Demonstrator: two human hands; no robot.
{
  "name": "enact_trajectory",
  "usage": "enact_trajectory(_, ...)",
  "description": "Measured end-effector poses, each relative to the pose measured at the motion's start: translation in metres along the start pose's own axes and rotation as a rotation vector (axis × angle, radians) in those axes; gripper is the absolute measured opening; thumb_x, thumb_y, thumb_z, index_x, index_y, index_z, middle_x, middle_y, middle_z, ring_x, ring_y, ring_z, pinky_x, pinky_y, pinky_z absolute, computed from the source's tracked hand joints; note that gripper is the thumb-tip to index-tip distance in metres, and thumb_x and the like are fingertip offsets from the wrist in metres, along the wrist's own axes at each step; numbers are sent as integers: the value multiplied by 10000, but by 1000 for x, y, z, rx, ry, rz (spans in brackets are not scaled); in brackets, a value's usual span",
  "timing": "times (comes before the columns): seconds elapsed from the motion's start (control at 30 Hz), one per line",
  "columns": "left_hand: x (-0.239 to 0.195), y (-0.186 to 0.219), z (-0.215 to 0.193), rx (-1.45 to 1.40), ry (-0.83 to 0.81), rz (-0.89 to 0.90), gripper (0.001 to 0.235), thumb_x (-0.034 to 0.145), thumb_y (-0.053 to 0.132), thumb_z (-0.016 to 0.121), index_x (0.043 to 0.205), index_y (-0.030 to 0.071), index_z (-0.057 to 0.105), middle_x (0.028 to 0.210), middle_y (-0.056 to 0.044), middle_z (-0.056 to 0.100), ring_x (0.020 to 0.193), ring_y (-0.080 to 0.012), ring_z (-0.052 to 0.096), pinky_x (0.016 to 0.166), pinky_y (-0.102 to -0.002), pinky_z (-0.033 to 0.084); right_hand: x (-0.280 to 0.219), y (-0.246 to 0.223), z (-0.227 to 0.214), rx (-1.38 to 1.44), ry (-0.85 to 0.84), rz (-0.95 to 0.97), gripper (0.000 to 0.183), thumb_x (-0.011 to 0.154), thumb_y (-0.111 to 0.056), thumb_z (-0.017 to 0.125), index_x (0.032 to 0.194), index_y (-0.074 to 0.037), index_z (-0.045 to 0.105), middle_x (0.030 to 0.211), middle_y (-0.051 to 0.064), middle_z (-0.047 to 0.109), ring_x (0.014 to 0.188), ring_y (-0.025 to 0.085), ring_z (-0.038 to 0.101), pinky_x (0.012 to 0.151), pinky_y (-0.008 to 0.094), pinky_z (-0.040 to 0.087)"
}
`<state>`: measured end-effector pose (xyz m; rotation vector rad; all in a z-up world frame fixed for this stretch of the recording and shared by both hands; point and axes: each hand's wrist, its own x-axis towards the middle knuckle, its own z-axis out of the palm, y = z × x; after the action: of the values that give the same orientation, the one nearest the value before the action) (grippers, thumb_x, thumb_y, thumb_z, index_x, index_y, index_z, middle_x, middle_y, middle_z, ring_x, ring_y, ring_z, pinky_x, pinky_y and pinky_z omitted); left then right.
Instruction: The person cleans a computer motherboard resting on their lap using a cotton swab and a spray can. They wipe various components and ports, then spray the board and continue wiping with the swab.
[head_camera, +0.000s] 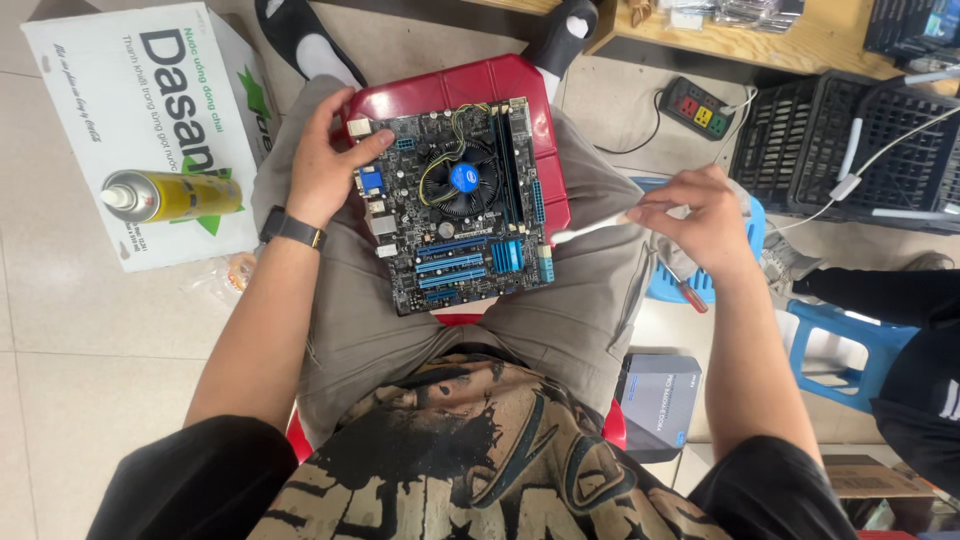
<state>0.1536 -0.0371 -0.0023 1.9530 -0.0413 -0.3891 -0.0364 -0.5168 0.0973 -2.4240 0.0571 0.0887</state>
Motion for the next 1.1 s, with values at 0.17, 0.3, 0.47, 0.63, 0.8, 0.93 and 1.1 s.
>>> enact_trajectory(0.17, 1, -3, 1, -34, 0, 23, 762, 991, 457, 920, 1617, 179, 585, 1586, -69, 668, 1413, -238, 655, 1171, -363, 527, 45, -48, 7, -129, -335, -65, 325, 910, -505, 916, 962, -184, 921, 887, -30, 804, 960, 211, 509, 926, 392, 411)
enact_trajectory(0.3, 2, -10, 3, -51, 21, 34, 767, 991, 452, 926, 1622, 171, 591, 1590, -58, 672, 1435, -209, 639, 1193, -344, 506, 79, -80, 12, -294, -463, -99, 288, 934, -464, 931, 1061, -205, 934, 897, -70, 824, 1036, 225, 526, 838, 413, 509)
enact_trajectory(0.47, -2, -5, -3, -26, -3, 40, 759, 1019, 441, 896, 1652, 166, 581, 1644, -58, 659, 1501, -200, 615, 1257, -354, 461, 92, -56, 4, -264, -445, 28, 307, 889, -512, 953, 1002, -227, 928, 954, -108, 803, 1159, 220, 521, 942, 358, 469)
enact_trajectory(0.63, -1, -8, -3, 0, -3, 41, 730, 1026, 449, 881, 1654, 208, 599, 1677, -67, 647, 1556, -211, 581, 1302, -368, 416, 66, -26, -3, -117, -326, 203, 229, 918, -410, 971, 1020, -208, 935, 1003, -39, 781, 1133, 231, 466, 983, 369, 422)
enact_trajectory(0.8, 5, -22, 3, 30, 56, 170, 568, 1087, 388, 876, 1607, 317, 660, 1703, -153, 564, 1590, -303, 538, 1333, -443, 369, 59, -26, -3, -97, -220, 143, 241, 920, -421, 997, 1020, -217, 916, 925, -71, 725, 1119, 218, 462, 963, 344, 409)
enact_trajectory(0.93, 12, -27, 9, -3, 104, 208, 250, 1068, 294, 915, 1306, 310, 839, 1604, 8, 630, 1475, -165, 616, 1128, -311, 479, 76, -20, 0, -106, -224, -33, 219, 900, -363, 1028, 974, -192, 914, 910, -63, 764, 1051, 218, 458, 943, 336, 397)
enact_trajectory(1.1, 14, -17, -1, 63, 21, 249, 233, 1073, 295, 896, 1290, 286, 811, 1573, -6, 627, 1532, -275, 556, 1311, -532, 402, 86, -13, -19, -237, -39, -6, 286, 992, -412, 1052, 1040, -165, 916, 916, -51, 674, 1146, 277, 467, 950, 378, 443)
